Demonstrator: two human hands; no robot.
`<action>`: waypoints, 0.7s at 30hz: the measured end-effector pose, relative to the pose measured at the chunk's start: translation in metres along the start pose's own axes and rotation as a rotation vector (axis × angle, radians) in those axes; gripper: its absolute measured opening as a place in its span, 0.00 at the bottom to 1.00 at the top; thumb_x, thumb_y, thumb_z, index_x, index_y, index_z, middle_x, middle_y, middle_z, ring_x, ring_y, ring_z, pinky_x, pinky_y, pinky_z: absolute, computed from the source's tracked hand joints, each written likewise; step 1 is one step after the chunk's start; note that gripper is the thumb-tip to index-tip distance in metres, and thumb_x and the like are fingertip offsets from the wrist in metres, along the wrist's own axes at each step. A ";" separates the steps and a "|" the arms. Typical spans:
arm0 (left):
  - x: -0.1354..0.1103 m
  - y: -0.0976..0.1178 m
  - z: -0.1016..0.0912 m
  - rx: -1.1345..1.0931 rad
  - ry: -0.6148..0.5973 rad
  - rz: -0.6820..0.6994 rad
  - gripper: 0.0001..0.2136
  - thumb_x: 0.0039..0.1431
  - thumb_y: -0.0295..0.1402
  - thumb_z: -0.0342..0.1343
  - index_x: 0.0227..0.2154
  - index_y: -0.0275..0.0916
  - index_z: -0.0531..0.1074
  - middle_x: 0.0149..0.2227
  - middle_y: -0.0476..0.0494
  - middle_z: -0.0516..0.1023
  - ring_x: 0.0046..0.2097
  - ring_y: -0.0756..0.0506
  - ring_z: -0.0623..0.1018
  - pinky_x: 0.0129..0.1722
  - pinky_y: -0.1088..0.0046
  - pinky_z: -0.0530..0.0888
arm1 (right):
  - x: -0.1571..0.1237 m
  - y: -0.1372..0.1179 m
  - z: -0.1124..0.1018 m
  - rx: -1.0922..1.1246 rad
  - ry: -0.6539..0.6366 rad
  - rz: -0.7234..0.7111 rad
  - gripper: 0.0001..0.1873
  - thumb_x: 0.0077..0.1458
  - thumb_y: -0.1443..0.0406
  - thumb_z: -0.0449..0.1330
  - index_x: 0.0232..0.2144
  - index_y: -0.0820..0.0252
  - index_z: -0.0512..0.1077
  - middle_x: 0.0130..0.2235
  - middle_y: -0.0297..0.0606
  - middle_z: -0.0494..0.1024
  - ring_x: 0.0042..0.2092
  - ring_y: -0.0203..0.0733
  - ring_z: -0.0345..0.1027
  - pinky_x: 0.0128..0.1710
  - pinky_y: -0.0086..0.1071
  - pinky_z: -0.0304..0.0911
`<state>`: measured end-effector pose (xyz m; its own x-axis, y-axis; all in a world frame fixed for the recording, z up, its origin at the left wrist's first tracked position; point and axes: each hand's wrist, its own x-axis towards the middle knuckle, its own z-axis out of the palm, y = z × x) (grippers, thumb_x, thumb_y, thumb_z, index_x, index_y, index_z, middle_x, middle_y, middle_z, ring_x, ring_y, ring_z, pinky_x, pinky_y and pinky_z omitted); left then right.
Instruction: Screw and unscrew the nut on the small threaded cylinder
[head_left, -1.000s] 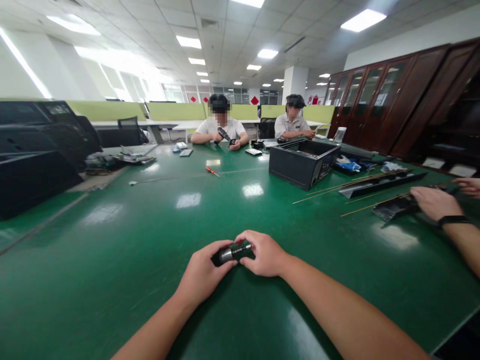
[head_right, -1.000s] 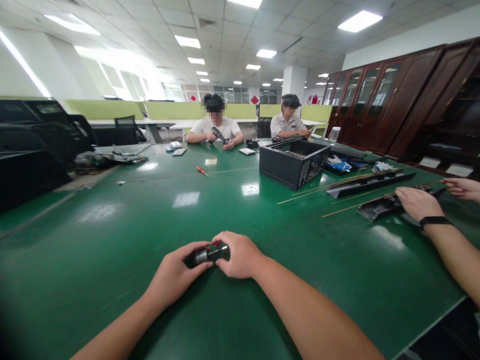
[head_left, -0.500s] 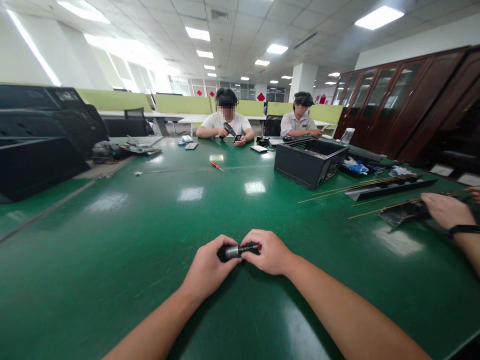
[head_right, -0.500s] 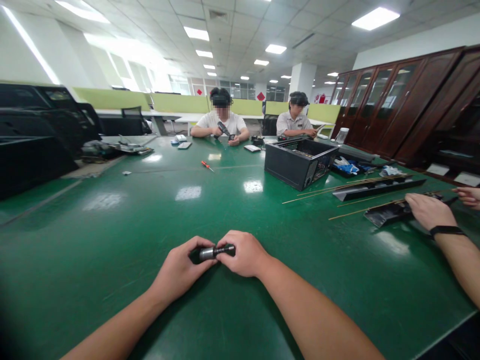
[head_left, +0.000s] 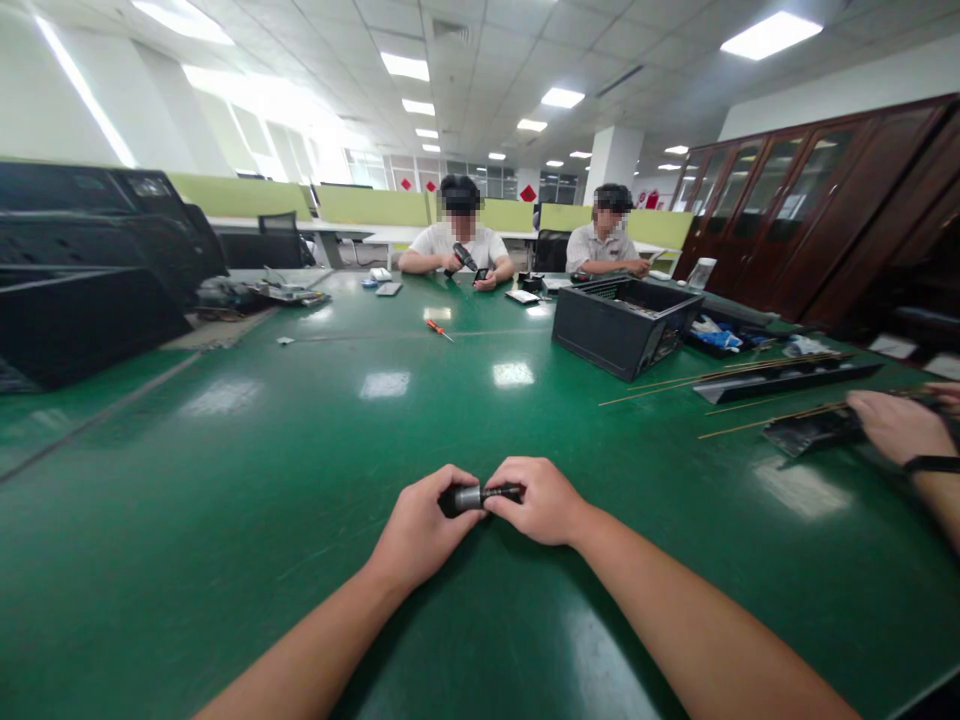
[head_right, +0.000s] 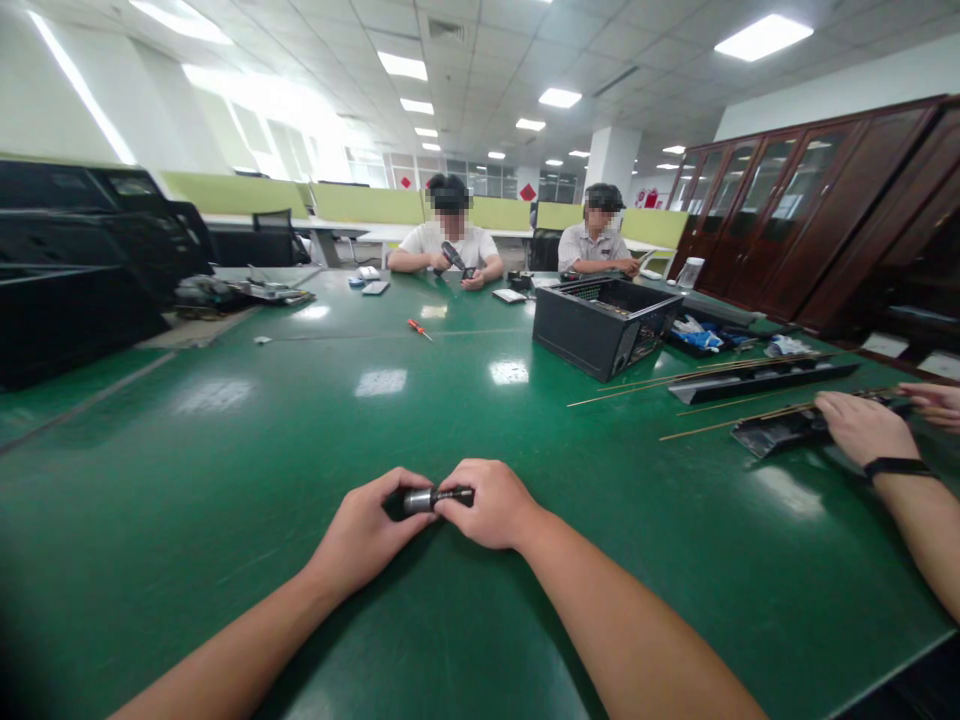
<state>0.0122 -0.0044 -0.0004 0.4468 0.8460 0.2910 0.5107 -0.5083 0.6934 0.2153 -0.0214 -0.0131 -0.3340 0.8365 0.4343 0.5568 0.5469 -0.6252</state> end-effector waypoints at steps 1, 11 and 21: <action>0.000 0.000 0.000 0.000 0.004 0.001 0.08 0.53 0.34 0.61 0.36 0.42 0.74 0.35 0.50 0.79 0.39 0.45 0.77 0.39 0.71 0.71 | 0.000 0.000 0.000 -0.001 0.001 0.003 0.05 0.54 0.65 0.63 0.34 0.58 0.79 0.35 0.37 0.79 0.37 0.40 0.72 0.39 0.31 0.63; -0.001 -0.001 0.000 0.016 0.031 0.012 0.07 0.52 0.34 0.61 0.36 0.42 0.74 0.35 0.49 0.79 0.38 0.45 0.78 0.39 0.70 0.71 | 0.000 0.001 -0.002 0.000 0.007 0.012 0.05 0.54 0.65 0.64 0.34 0.57 0.79 0.34 0.37 0.79 0.36 0.40 0.72 0.38 0.32 0.63; 0.000 -0.001 0.000 0.016 0.042 0.026 0.08 0.53 0.36 0.60 0.36 0.41 0.74 0.35 0.49 0.79 0.38 0.45 0.78 0.39 0.71 0.71 | -0.001 0.000 -0.002 -0.005 0.012 0.036 0.05 0.54 0.64 0.64 0.34 0.57 0.78 0.33 0.36 0.78 0.34 0.39 0.70 0.36 0.31 0.61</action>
<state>0.0115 -0.0041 -0.0012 0.4289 0.8382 0.3369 0.5108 -0.5326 0.6748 0.2168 -0.0223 -0.0122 -0.3044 0.8552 0.4195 0.5720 0.5163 -0.6374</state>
